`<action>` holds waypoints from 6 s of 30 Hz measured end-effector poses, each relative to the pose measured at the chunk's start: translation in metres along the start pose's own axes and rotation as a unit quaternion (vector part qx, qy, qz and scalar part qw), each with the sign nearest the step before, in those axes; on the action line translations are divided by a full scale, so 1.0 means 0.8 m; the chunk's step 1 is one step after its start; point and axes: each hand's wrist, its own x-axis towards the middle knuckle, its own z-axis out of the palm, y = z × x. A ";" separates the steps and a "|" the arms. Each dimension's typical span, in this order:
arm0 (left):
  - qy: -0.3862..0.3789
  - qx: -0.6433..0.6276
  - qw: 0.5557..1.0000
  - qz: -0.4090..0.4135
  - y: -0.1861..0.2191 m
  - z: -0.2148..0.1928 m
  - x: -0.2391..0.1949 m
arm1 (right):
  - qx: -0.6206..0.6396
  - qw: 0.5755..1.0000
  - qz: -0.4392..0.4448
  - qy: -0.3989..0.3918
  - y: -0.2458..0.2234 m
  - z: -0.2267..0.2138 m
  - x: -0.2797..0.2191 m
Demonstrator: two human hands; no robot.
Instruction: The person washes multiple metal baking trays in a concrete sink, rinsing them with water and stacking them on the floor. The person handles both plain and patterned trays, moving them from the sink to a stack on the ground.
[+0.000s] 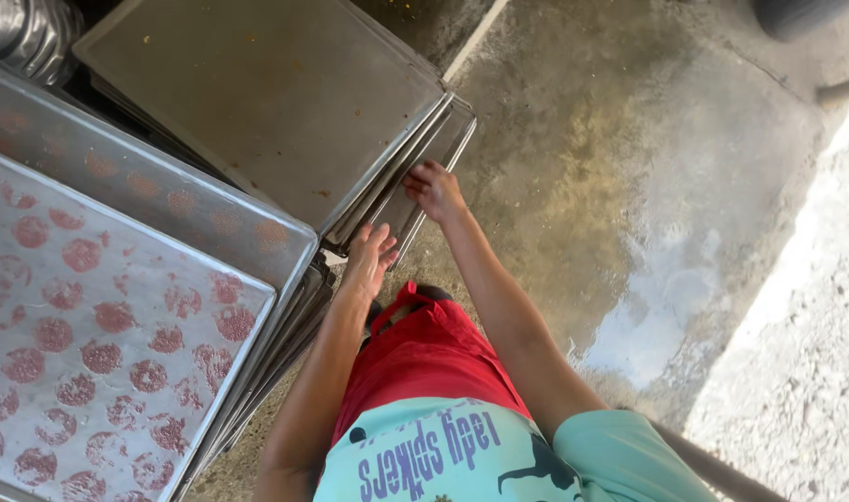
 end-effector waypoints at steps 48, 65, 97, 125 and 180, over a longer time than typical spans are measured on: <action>0.502 0.388 0.773 0.015 0.090 0.144 0.001 | -0.808 0.508 -0.268 -0.130 -0.339 0.186 0.142; 0.672 0.234 0.699 0.075 0.108 0.228 0.043 | -0.710 0.240 -0.406 -0.523 -0.054 0.416 0.225; 0.632 -0.522 0.476 0.319 0.011 0.405 0.187 | -0.686 0.206 -0.379 -0.586 0.067 0.678 0.476; 0.873 -0.114 0.472 -0.034 0.053 0.409 0.218 | -0.768 0.188 -0.405 -0.459 -0.251 0.466 0.340; 0.507 -0.385 0.730 0.248 0.108 0.331 0.300 | -0.630 0.671 0.048 -0.389 -0.288 0.225 0.319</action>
